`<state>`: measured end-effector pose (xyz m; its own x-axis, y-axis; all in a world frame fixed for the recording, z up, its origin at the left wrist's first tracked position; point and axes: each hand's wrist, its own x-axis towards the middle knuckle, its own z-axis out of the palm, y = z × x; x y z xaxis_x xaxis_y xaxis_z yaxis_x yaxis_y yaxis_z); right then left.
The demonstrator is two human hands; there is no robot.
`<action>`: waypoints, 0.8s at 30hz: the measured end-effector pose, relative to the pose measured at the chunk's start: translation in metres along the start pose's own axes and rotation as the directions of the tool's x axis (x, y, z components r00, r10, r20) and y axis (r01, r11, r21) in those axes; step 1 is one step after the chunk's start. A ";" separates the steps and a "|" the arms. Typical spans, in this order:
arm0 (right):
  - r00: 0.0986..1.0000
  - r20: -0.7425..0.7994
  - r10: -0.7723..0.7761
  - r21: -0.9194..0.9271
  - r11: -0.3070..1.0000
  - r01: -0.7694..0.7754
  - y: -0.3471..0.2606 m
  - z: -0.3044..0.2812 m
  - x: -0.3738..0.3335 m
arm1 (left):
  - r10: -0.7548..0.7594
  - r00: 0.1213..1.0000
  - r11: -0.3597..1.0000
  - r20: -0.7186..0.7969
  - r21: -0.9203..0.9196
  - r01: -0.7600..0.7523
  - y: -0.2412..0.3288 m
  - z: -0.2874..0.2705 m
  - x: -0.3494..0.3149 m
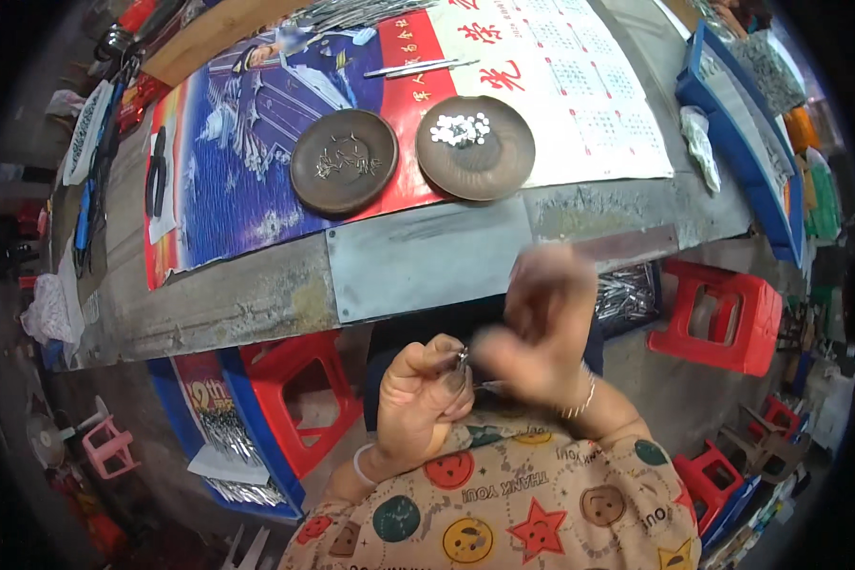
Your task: Assemble small metal hardware components by hand at a workbench.
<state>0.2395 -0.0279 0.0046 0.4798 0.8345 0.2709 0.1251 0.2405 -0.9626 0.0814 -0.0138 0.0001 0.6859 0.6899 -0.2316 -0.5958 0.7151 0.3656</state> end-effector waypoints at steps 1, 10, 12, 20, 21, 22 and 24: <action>0.960 0.082 -0.267 0.062 0.963 0.263 0.001 0.007 -0.004 | -0.003 0.998 0.998 -0.070 0.065 0.008 -0.002 0.001 -0.001; 0.989 0.103 -0.107 -0.189 0.974 0.125 0.014 -0.040 0.003 | -0.291 0.957 0.932 -0.006 -0.230 0.281 0.015 -0.011 0.022; 0.964 0.259 -0.056 -0.207 0.972 0.112 0.016 -0.047 -0.004 | -0.274 0.960 0.950 -0.053 -0.171 0.261 0.019 -0.008 0.028; 0.816 0.565 0.122 -0.256 0.966 0.033 0.053 -0.030 -0.030 | -0.014 0.999 0.586 -0.036 0.810 0.037 0.047 0.018 0.059; 0.785 0.604 0.137 -0.270 0.962 0.040 0.058 -0.027 -0.030 | 0.007 0.998 0.349 0.061 0.935 -0.059 0.053 0.021 0.068; 0.791 0.598 0.132 -0.266 0.963 0.040 0.063 -0.026 -0.031 | -0.005 0.987 0.088 0.160 0.983 -0.159 0.057 0.027 0.080; 0.728 0.662 0.179 -0.302 0.952 0.040 0.072 -0.026 -0.031 | -0.033 0.959 -0.114 0.281 0.952 -0.283 0.060 0.036 0.106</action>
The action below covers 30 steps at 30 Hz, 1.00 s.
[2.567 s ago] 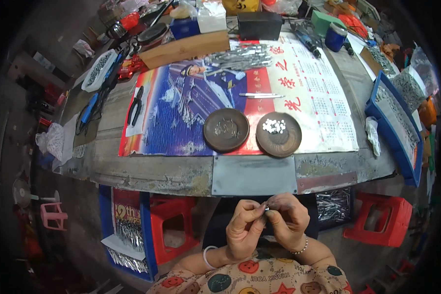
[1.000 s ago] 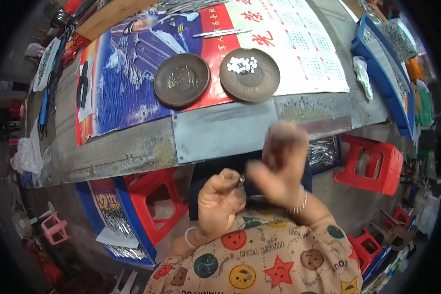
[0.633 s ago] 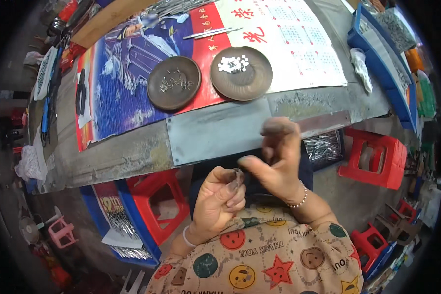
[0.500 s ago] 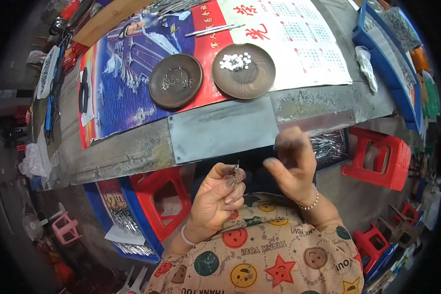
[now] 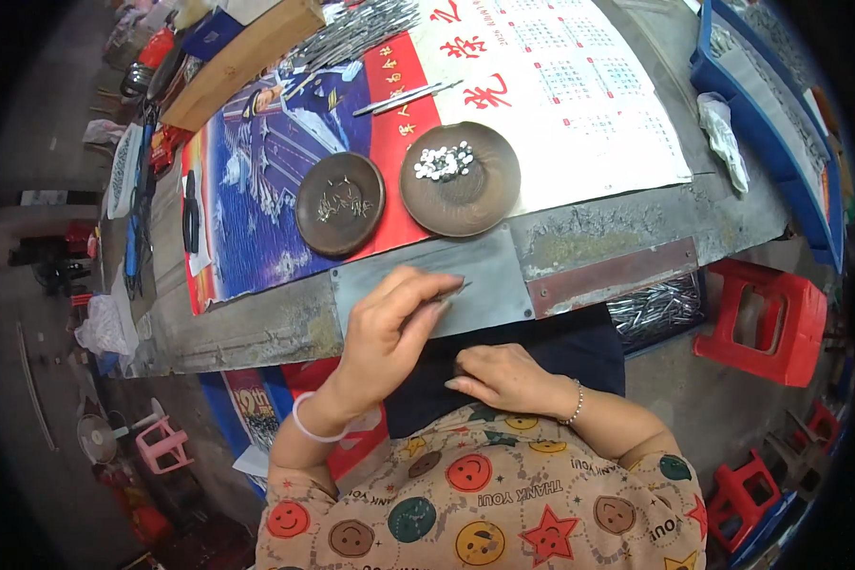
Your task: Assemble small metal hardware components by hand at a workbench.
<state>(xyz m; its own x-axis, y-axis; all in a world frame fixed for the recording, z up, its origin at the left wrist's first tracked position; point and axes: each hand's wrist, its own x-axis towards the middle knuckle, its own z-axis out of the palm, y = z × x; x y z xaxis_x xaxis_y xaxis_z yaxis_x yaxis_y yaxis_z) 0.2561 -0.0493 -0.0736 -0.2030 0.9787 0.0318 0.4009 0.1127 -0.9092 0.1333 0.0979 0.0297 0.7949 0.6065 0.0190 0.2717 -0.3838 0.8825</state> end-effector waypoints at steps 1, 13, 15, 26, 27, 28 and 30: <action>0.996 0.065 0.054 0.005 0.999 -0.054 0.001 -0.003 0.001 | 0.077 0.997 0.991 0.017 0.111 -0.078 -0.001 0.001 0.010; 0.984 0.131 0.119 -0.042 0.993 -0.114 0.031 0.006 0.007 | 0.256 0.912 0.783 0.320 0.485 -0.390 -0.017 -0.007 0.050; 0.993 0.095 0.076 -0.075 0.995 -0.069 0.032 0.009 0.008 | 0.249 0.913 0.775 0.324 0.498 -0.389 -0.024 -0.017 0.045; 0.981 0.164 0.108 -0.091 0.991 -0.094 0.043 0.012 0.001 | 0.187 0.965 0.792 0.185 0.552 -0.259 -0.030 -0.031 0.017; 0.975 0.182 0.124 -0.078 0.991 -0.112 0.043 0.013 0.002 | 0.184 0.963 0.806 0.197 0.530 -0.262 -0.026 -0.026 0.019; 0.968 0.208 0.141 -0.065 0.989 -0.130 0.035 0.007 0.005 | 0.176 0.963 0.823 0.203 0.506 -0.258 -0.020 -0.018 0.023; 0.912 0.338 0.232 -0.054 0.972 -0.227 0.026 0.000 0.009 | 0.230 0.938 0.785 0.260 0.520 -0.337 -0.005 -0.003 0.038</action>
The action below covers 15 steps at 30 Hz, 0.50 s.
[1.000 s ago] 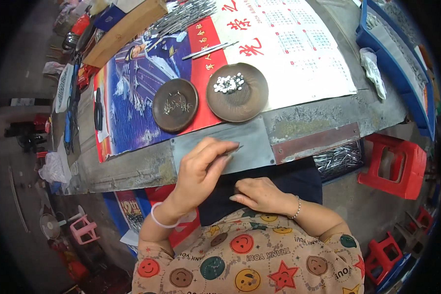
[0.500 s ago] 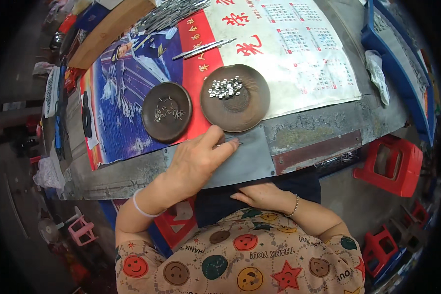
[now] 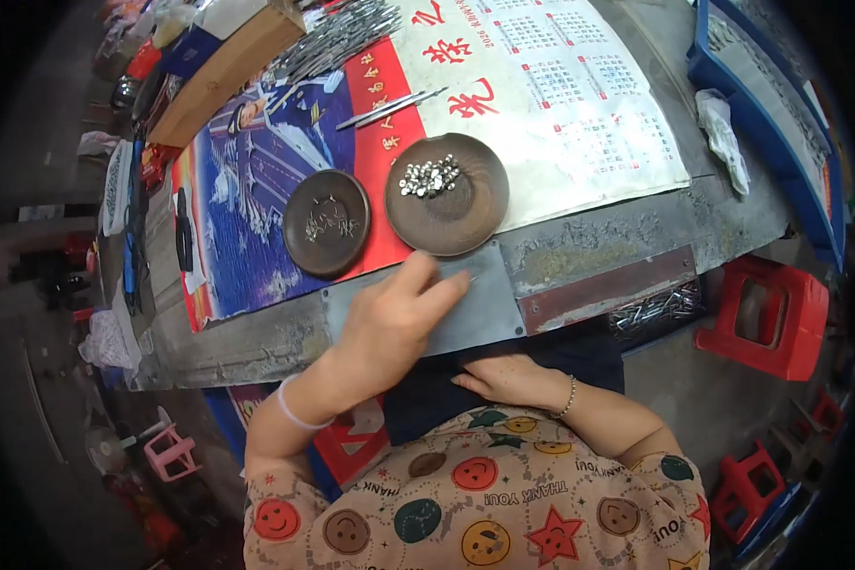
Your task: Assemble small metal hardware components by hand at a workbench.
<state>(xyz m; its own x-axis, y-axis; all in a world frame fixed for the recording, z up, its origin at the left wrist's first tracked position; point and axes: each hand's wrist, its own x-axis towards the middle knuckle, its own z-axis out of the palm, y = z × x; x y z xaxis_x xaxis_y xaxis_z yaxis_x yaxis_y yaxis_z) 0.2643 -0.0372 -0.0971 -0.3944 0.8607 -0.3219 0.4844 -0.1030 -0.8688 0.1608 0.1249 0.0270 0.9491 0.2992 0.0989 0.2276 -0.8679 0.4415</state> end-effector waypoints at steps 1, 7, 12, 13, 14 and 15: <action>1.000 -0.020 -0.018 -0.029 0.999 0.018 0.002 0.002 0.001 | 0.029 1.000 0.999 -0.003 0.014 -0.029 0.003 0.004 0.010; 0.991 -0.129 -0.044 -0.100 0.994 0.031 0.002 0.008 -0.002 | 0.025 0.998 0.997 0.061 0.071 -0.029 -0.012 0.001 -0.003; 0.975 -0.112 -0.193 -0.001 0.981 0.194 -0.038 -0.008 -0.024 | -0.021 0.998 0.998 0.057 0.064 0.018 -0.016 -0.002 -0.025; 0.963 -0.104 -0.248 0.063 0.965 0.255 -0.046 -0.012 -0.030 | -0.051 0.999 0.997 -0.018 -0.061 0.050 -0.014 0.000 -0.030; 0.951 -0.127 -0.283 0.084 0.952 0.294 -0.055 -0.018 -0.034 | -0.089 0.992 0.980 -0.089 -0.188 0.071 -0.011 0.002 -0.035; 0.938 -0.153 -0.310 0.110 0.938 0.328 -0.063 -0.024 -0.038 | -0.093 0.991 0.980 -0.095 -0.185 0.075 -0.006 0.003 -0.041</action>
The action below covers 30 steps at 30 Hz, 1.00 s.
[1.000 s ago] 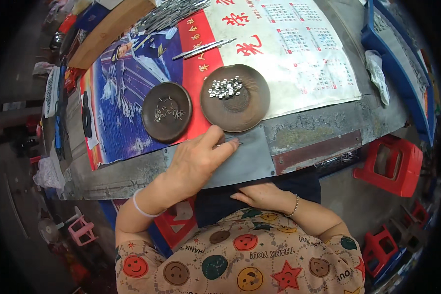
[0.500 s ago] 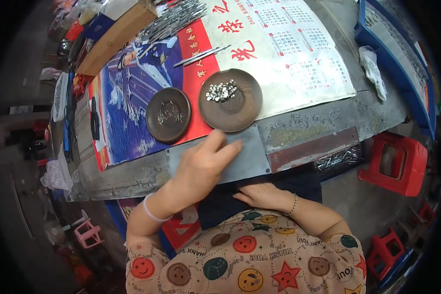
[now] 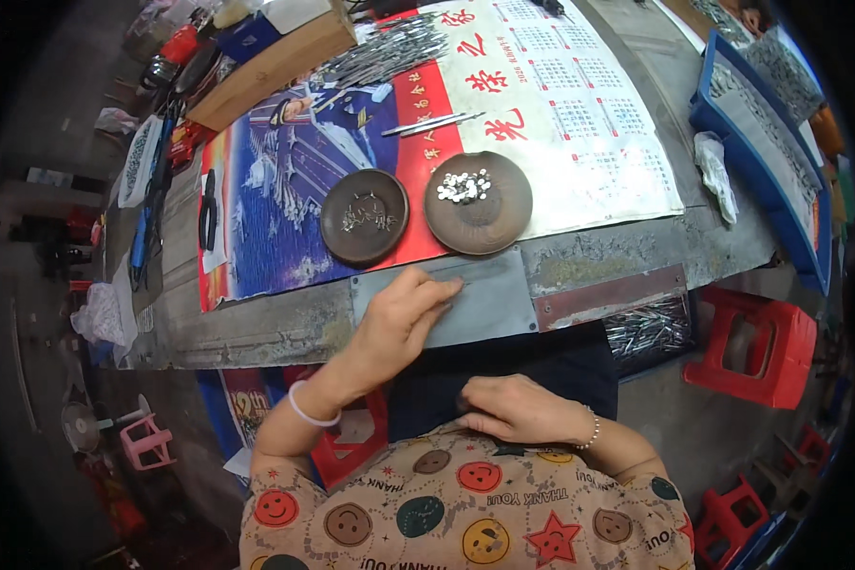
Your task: Assemble small metal hardware components by hand at a workbench.
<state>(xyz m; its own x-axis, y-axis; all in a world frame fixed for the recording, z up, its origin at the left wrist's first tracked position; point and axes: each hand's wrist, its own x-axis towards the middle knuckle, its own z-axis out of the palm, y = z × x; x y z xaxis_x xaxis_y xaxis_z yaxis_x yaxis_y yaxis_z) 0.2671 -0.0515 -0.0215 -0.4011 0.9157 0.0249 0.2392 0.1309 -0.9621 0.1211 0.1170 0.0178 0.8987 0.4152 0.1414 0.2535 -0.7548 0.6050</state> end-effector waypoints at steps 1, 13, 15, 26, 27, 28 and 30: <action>0.997 -0.074 -0.031 0.022 0.999 0.033 -0.009 -0.004 0.001 | -0.127 0.991 0.960 -0.043 -0.257 0.111 0.006 0.000 -0.009; 0.792 -0.567 -0.228 -0.266 0.960 0.086 -0.041 -0.004 0.038 | -0.434 0.901 0.108 -0.002 -0.993 0.050 0.060 0.028 -0.074; 0.793 -0.564 -0.229 -0.275 0.958 0.081 -0.044 -0.002 0.037 | -0.434 0.899 0.153 -0.055 -0.988 0.014 0.065 0.036 -0.076; 0.665 -0.616 -0.421 -0.360 0.902 0.237 -0.031 0.008 0.050 | -0.377 0.762 0.673 -0.527 -0.721 -0.166 0.076 0.079 -0.077; 0.679 -0.604 -0.417 -0.356 0.903 0.238 -0.029 0.009 0.051 | -0.418 0.757 0.606 -0.502 -0.775 -0.180 0.078 0.083 -0.077; 0.666 -0.605 -0.437 -0.406 0.888 0.214 -0.027 0.011 0.052 | -0.457 0.752 0.533 -0.475 -0.823 -0.195 0.079 0.086 -0.078; 0.669 -0.583 -0.462 -0.492 0.856 0.162 -0.026 0.013 0.052 | -0.482 0.742 0.497 -0.465 -0.843 -0.206 0.078 0.089 -0.080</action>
<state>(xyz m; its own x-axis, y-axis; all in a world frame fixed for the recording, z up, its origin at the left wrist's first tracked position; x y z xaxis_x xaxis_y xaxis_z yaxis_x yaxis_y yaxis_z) 0.2292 -0.0124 0.0012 0.1366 0.7734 0.6191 0.5743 0.4473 -0.6856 0.1012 -0.0202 -0.0160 0.3786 0.9083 0.1779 -0.3610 -0.0321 0.9320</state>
